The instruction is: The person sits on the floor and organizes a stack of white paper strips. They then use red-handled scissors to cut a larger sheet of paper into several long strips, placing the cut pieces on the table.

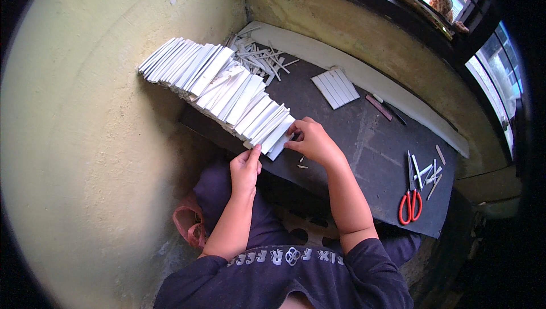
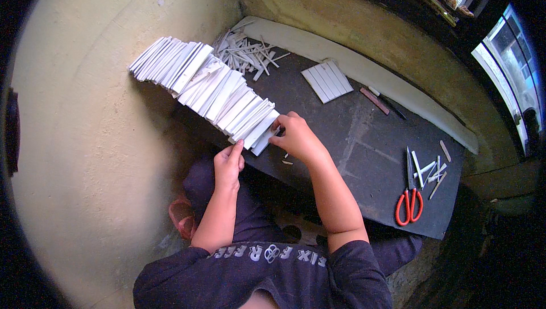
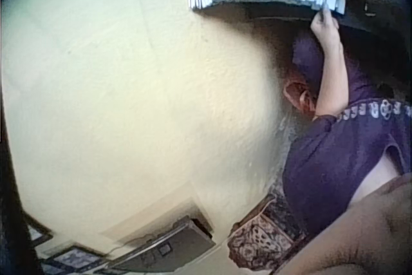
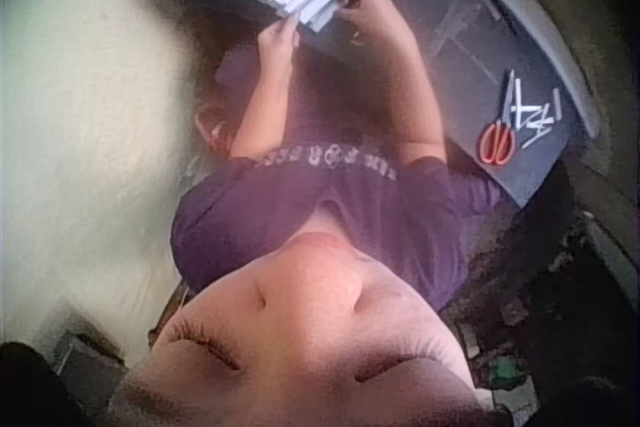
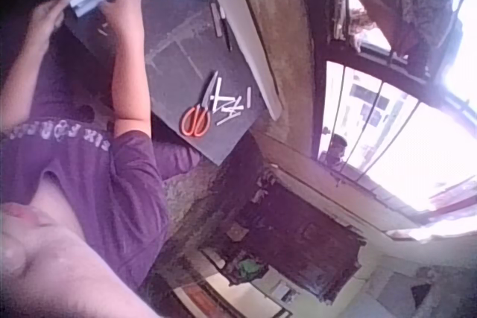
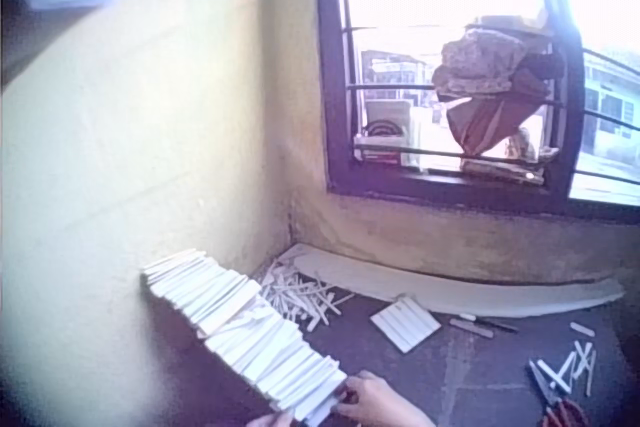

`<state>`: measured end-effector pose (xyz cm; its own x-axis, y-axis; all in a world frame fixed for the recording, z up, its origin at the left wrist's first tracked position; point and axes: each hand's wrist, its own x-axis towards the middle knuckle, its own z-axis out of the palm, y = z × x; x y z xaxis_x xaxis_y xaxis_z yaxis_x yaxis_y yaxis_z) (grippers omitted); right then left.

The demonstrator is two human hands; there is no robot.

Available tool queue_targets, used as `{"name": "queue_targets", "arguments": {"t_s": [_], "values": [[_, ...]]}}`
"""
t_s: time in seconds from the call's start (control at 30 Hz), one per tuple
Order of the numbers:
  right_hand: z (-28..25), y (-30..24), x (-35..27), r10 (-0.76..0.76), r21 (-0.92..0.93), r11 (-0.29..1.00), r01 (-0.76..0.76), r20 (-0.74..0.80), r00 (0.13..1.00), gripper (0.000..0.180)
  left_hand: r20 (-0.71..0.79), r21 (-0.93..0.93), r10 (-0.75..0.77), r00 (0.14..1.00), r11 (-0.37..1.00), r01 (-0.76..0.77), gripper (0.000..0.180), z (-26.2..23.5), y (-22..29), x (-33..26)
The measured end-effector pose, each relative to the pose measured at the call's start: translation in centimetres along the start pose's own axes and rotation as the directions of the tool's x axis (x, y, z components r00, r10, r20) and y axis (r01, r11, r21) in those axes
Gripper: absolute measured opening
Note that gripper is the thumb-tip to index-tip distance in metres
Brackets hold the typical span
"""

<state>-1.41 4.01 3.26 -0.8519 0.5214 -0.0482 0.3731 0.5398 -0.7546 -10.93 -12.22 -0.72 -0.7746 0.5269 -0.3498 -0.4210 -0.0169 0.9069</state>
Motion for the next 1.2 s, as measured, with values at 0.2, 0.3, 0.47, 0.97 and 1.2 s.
{"name": "queue_targets", "arguments": {"t_s": [0.2, 0.3, 0.47, 0.97, 1.2], "values": [[0.4, 0.4, 0.3, -0.001, 0.032, 0.999, 0.002, -0.035, 0.999, 0.045, 0.004, -0.002, 0.004, 1.0, 1.0, -0.004, 0.024, 0.1, 0.1, -0.1], [0.3, 0.0, 0.4, 0.051, 0.091, 0.995, -0.046, -0.056, 0.997, 0.057, -0.002, -0.011, 0.0, 1.0, 1.0, 0.0, 0.025, 0.1, 0.1, -0.1], [-0.4, 0.2, 1.2, 0.058, 0.153, 0.986, -0.061, 0.021, 0.998, 0.071, 0.002, -0.018, 0.005, 1.0, 1.0, -0.005, 0.025, 0.1, 0.2, -0.2], [-0.2, 0.5, 1.8, -0.121, 0.107, 0.986, 0.126, -0.054, 0.991, 0.066, -0.012, -0.04, 0.024, 1.0, 0.999, -0.025, 0.023, 0.2, 0.0, -0.1], [-0.1, 0.5, 1.7, -0.127, 0.076, 0.989, 0.131, -0.055, 0.99, 0.062, 0.033, 0.117, 0.148, 0.988, 0.982, -0.151, 0.023, 0.0, -0.7, 0.0]]}}
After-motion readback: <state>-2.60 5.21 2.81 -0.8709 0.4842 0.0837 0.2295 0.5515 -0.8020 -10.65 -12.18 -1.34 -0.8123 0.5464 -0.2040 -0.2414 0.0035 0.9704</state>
